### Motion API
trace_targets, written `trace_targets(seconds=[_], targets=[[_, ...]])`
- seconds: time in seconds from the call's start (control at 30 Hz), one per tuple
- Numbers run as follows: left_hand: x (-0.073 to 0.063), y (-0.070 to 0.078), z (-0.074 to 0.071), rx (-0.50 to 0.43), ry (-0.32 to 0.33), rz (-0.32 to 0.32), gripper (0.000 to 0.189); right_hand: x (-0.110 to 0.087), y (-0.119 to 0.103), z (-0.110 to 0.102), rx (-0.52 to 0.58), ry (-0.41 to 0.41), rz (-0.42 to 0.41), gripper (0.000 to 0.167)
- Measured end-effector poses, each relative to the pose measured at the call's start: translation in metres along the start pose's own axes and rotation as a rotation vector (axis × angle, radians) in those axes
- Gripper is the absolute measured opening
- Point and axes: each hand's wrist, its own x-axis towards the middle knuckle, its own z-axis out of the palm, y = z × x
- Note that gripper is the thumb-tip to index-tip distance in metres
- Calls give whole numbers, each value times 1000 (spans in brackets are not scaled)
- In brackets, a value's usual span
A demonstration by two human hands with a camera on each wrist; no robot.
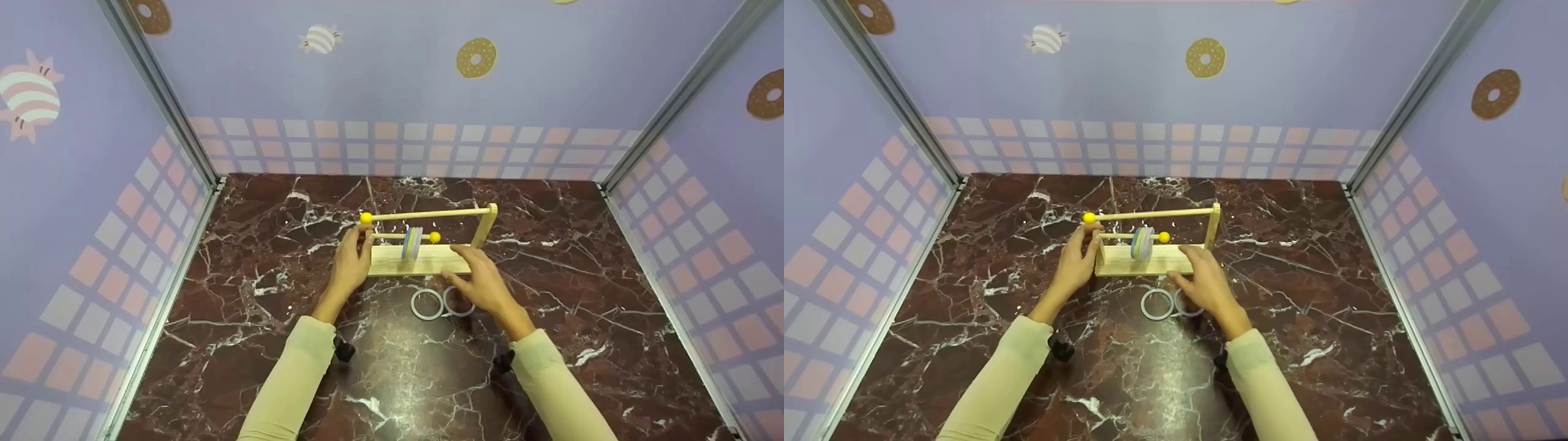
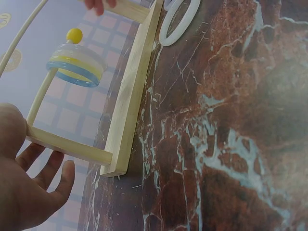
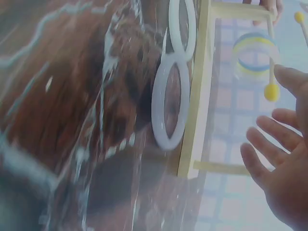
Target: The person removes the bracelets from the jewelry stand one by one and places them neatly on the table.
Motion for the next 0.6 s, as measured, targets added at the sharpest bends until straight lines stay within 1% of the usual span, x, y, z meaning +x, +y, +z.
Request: trace_targets(seconds=[0.17,0.33,0.43,0.6], targets=[[-1,1,0,-1,15,5,27,11,-6,11,20,18,-9,71],[0,0,0,-3,26,19,26,25,-14,16,13,34,-70,76],[0,-1,1,2,29,34,27,31,-17,19,-11,34,-99,78],[1,-1,1,6,27,43,27,40,-22,21,-79,-4,-126,80]])
